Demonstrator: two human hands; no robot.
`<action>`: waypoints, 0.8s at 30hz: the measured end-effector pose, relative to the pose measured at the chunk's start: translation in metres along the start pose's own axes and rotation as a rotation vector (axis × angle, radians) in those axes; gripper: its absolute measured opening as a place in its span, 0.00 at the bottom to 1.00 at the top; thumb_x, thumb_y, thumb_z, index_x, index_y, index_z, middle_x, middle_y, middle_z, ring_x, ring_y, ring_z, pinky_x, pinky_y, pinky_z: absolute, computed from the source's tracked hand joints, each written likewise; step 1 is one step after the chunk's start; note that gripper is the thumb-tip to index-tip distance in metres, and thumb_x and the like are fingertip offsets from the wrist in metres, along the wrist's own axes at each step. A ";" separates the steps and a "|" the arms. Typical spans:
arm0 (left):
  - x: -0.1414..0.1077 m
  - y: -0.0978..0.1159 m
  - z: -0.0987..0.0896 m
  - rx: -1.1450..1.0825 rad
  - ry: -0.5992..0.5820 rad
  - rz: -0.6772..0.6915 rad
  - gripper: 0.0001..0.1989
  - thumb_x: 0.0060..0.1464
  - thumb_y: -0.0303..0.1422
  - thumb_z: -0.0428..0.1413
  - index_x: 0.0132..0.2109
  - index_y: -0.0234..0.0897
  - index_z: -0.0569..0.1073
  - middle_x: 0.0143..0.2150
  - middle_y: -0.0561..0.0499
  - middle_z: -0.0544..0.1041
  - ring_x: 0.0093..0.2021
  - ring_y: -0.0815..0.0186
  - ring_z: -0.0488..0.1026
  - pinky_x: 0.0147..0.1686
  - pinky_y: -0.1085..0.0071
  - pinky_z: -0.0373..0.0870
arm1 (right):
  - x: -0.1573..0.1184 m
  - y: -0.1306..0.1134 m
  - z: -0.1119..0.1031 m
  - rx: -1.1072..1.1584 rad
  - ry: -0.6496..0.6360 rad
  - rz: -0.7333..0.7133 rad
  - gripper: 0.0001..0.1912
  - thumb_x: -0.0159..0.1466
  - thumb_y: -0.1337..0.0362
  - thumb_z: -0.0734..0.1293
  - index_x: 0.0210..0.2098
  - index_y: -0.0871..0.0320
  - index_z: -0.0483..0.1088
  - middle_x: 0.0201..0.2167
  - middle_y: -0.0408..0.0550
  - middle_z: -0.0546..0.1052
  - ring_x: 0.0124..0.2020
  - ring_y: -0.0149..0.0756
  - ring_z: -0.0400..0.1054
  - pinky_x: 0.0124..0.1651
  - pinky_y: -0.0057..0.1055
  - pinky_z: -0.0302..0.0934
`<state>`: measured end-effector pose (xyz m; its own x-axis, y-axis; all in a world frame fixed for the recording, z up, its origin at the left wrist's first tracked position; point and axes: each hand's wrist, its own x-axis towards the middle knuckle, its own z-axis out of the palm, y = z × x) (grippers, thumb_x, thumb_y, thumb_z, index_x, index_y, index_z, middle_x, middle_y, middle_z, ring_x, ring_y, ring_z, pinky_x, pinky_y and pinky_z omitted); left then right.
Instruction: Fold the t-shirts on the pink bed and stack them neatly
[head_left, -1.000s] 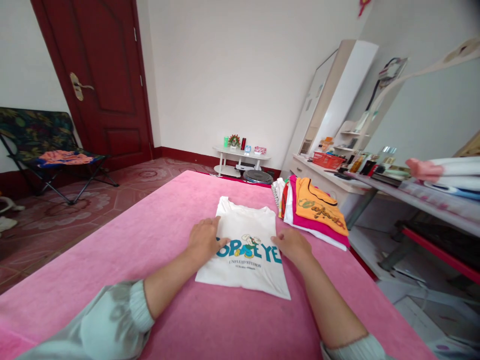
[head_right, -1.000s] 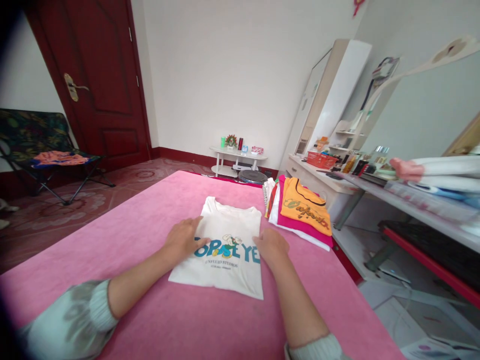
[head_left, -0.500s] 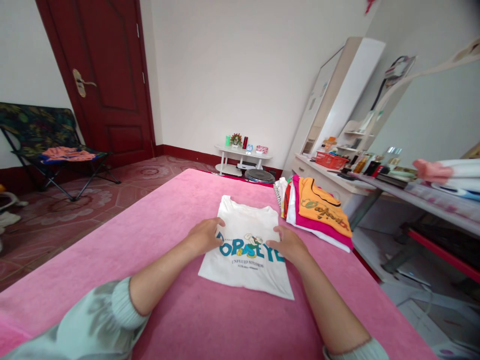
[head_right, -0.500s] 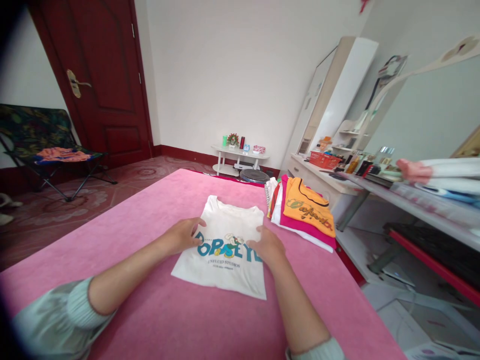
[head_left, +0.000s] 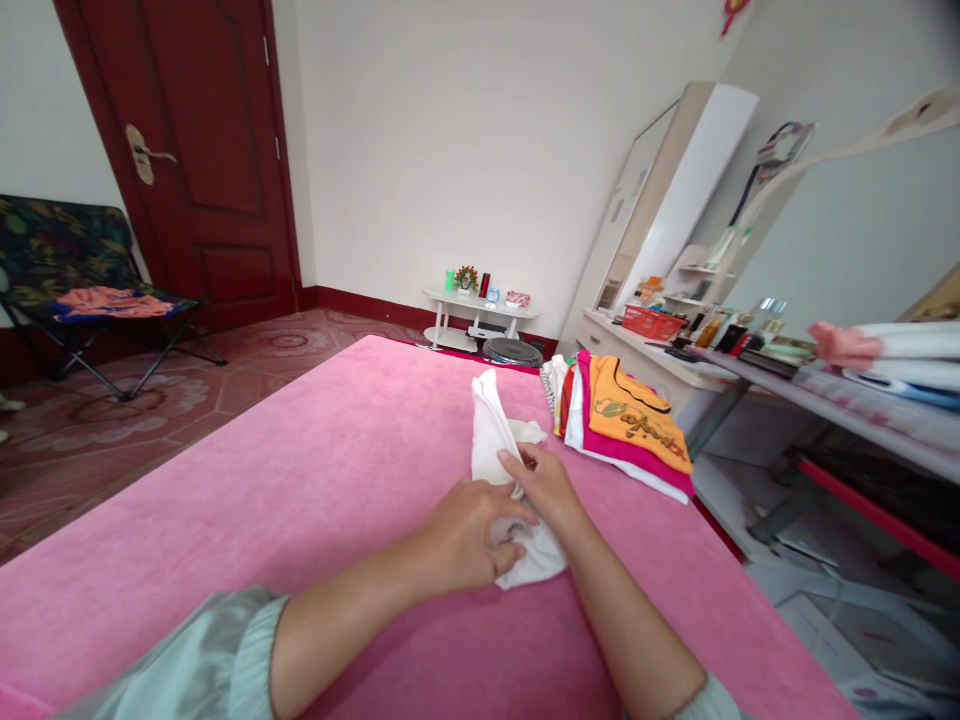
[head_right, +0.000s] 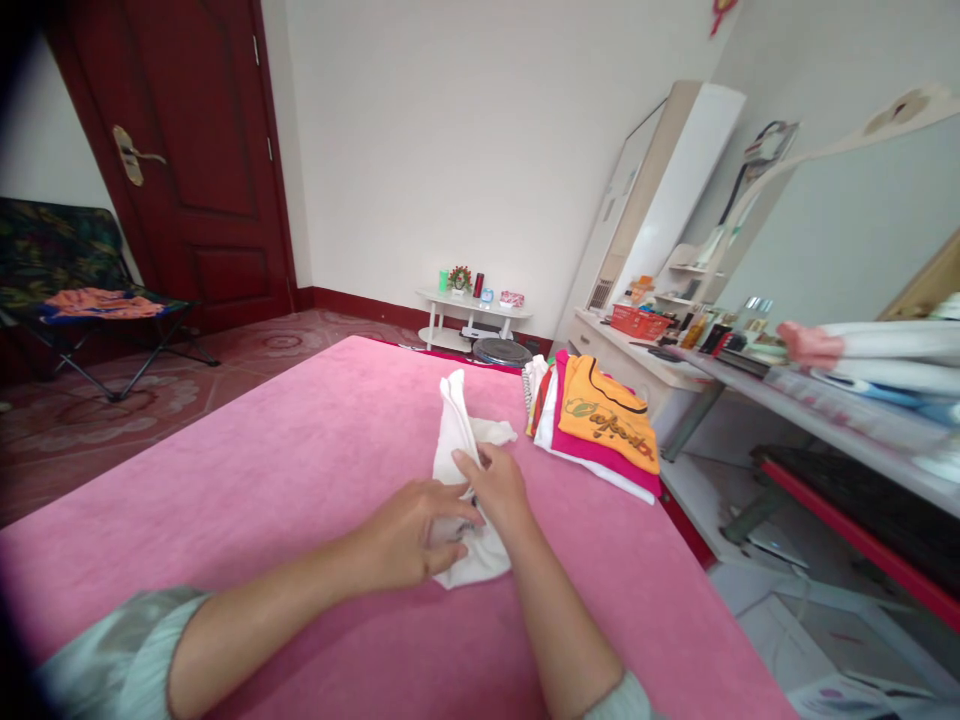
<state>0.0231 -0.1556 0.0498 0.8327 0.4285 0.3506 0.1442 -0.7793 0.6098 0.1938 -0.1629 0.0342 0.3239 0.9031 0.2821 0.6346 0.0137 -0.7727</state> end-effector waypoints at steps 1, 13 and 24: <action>-0.001 0.005 0.000 0.013 -0.018 0.020 0.16 0.45 0.31 0.58 0.44 0.46 0.77 0.41 0.52 0.78 0.41 0.60 0.74 0.44 0.66 0.67 | 0.000 0.003 0.000 0.015 -0.010 0.007 0.12 0.54 0.57 0.65 0.32 0.59 0.72 0.28 0.43 0.75 0.30 0.35 0.68 0.32 0.28 0.59; 0.008 -0.072 -0.021 -0.150 0.483 -0.258 0.16 0.58 0.39 0.47 0.42 0.38 0.76 0.43 0.49 0.78 0.43 0.61 0.73 0.46 0.68 0.67 | -0.001 -0.042 -0.041 0.159 0.345 -0.210 0.08 0.56 0.64 0.60 0.26 0.59 0.70 0.32 0.46 0.72 0.37 0.38 0.65 0.40 0.31 0.60; 0.016 -0.106 -0.002 -0.022 0.287 -0.351 0.15 0.55 0.34 0.48 0.47 0.38 0.73 0.36 0.52 0.78 0.35 0.65 0.74 0.36 0.72 0.66 | 0.115 0.015 -0.225 -0.731 0.520 -0.280 0.13 0.53 0.67 0.59 0.33 0.62 0.73 0.32 0.51 0.70 0.39 0.41 0.63 0.44 0.34 0.56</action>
<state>0.0201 -0.0652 -0.0072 0.5535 0.7766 0.3008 0.3769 -0.5557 0.7410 0.3987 -0.1553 0.1836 0.2535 0.5998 0.7590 0.9630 -0.2306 -0.1394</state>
